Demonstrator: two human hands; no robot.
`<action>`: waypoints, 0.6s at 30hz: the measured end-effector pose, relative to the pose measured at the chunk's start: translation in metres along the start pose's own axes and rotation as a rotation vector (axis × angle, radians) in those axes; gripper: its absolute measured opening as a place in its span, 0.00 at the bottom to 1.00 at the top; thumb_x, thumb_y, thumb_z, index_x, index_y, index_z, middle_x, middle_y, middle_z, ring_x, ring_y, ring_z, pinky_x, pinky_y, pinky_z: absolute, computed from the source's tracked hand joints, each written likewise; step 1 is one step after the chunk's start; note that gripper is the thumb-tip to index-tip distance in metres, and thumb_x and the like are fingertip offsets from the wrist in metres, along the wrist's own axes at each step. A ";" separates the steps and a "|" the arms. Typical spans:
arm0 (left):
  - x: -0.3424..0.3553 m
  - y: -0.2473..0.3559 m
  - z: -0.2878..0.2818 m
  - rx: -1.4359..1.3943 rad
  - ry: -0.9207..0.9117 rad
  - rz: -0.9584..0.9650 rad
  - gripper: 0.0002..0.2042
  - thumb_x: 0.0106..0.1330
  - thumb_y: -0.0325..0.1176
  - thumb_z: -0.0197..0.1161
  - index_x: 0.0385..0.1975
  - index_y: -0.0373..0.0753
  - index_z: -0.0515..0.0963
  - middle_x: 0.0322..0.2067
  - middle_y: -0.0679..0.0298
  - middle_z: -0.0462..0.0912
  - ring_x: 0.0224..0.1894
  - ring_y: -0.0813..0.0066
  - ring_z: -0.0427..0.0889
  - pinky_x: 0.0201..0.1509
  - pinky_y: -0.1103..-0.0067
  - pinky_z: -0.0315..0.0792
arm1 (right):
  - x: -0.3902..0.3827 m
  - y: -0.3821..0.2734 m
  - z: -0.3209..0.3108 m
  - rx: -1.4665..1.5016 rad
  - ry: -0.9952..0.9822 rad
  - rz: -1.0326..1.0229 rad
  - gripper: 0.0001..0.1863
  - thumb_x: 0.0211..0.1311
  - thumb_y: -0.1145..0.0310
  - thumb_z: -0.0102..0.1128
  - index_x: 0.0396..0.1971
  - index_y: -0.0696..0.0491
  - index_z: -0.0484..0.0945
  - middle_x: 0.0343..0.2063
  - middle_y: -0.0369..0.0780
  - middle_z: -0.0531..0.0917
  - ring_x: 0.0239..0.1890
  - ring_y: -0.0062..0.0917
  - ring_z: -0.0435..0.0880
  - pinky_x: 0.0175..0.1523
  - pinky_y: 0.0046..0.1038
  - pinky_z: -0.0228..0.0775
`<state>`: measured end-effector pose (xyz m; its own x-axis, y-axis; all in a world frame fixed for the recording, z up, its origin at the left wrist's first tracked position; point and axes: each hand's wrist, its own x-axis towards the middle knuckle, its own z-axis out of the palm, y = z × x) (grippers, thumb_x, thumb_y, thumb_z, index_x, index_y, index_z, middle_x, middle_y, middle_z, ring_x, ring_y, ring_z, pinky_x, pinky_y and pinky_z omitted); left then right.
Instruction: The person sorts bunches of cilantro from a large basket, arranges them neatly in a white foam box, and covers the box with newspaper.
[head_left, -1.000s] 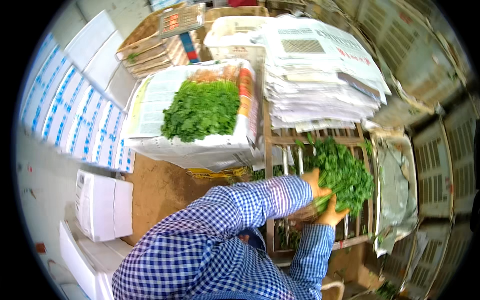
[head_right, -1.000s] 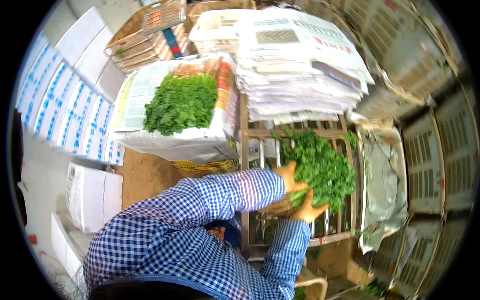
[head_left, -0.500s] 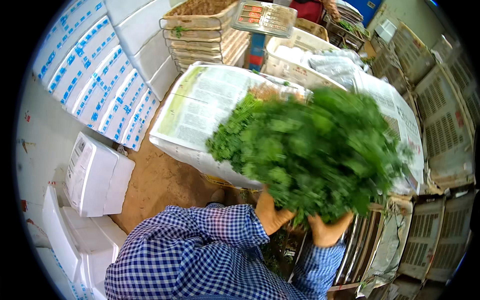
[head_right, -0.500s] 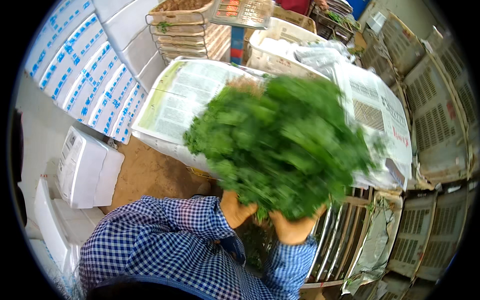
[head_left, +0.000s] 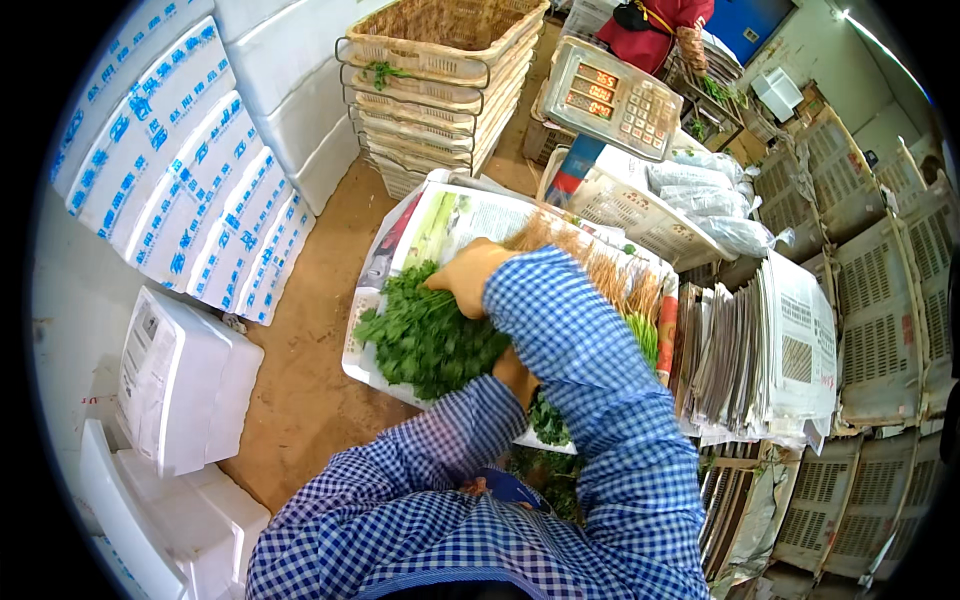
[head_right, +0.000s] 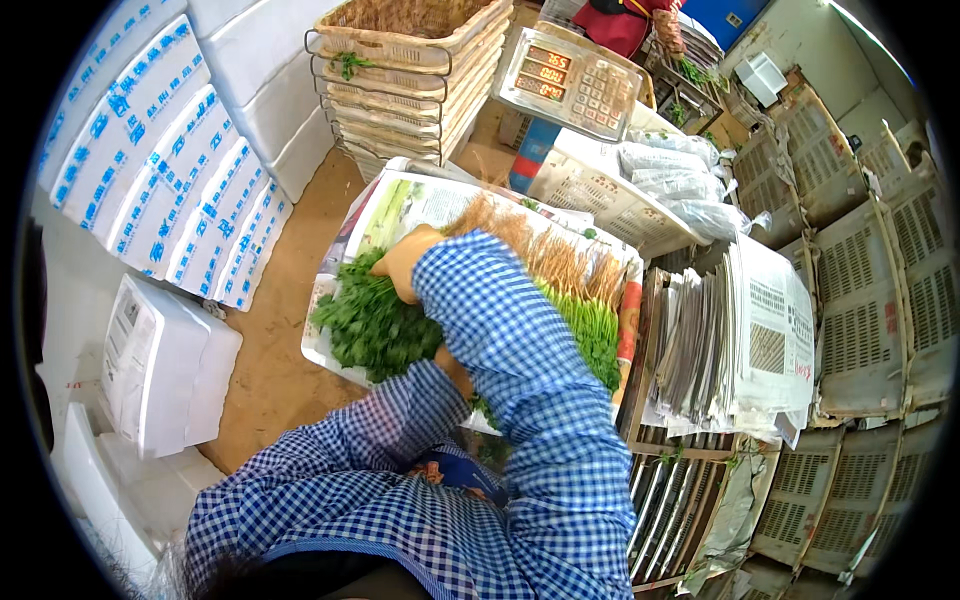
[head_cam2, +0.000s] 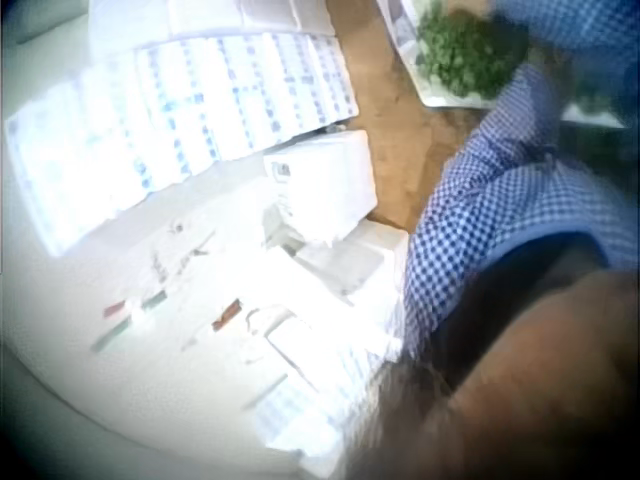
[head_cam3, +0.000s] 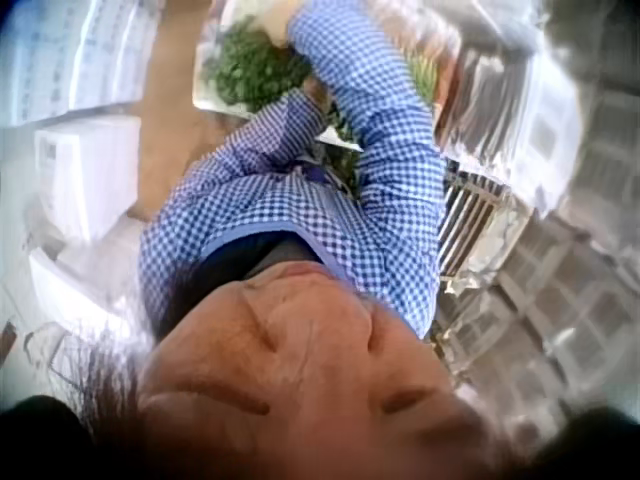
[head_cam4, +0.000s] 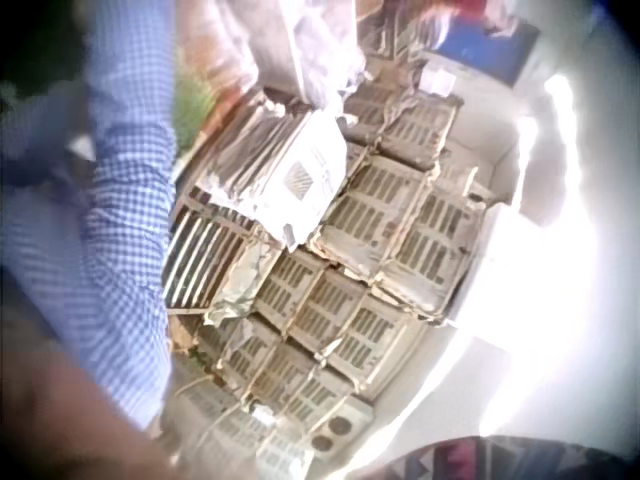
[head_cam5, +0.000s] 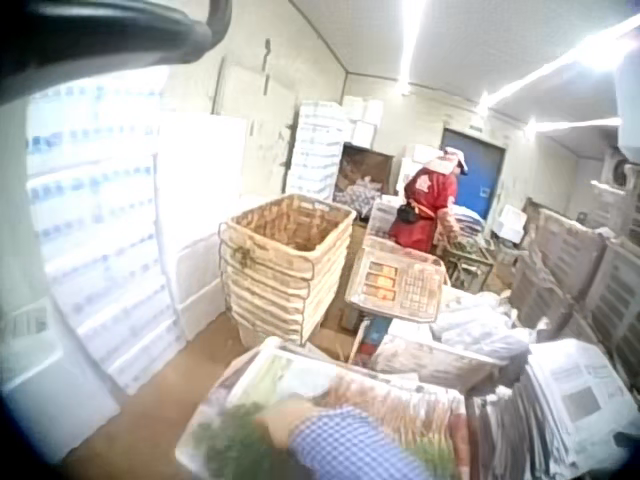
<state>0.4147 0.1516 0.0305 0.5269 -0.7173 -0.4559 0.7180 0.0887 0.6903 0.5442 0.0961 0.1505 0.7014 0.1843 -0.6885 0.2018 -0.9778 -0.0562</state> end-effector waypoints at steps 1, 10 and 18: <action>0.019 0.006 -0.011 0.066 -0.021 -0.031 0.20 0.76 0.39 0.55 0.61 0.33 0.72 0.49 0.55 0.82 0.46 0.65 0.82 0.52 0.71 0.77 | 0.029 0.004 0.012 -0.092 0.083 0.027 0.41 0.54 0.70 0.67 0.71 0.38 0.65 0.63 0.46 0.76 0.65 0.40 0.74 0.67 0.41 0.67; -0.097 0.129 -0.101 0.609 -0.212 -0.049 0.16 0.72 0.30 0.56 0.55 0.30 0.77 0.40 0.48 0.86 0.37 0.66 0.87 0.45 0.72 0.82 | -0.035 -0.004 0.078 0.125 1.036 -0.099 0.33 0.53 0.80 0.59 0.63 0.51 0.73 0.61 0.46 0.76 0.65 0.44 0.74 0.70 0.47 0.63; -0.012 0.186 -0.141 1.160 0.127 0.689 0.30 0.68 0.34 0.63 0.69 0.36 0.64 0.65 0.51 0.70 0.68 0.59 0.69 0.69 0.63 0.68 | -0.077 -0.031 0.180 1.972 0.923 0.339 0.32 0.73 0.72 0.54 0.73 0.58 0.55 0.70 0.54 0.65 0.68 0.38 0.71 0.70 0.33 0.67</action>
<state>0.6058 0.2743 0.0846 0.7046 -0.6897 0.1671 -0.4668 -0.2731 0.8411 0.3612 0.0947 0.0753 0.7058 -0.5670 -0.4246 -0.2948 0.3100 -0.9039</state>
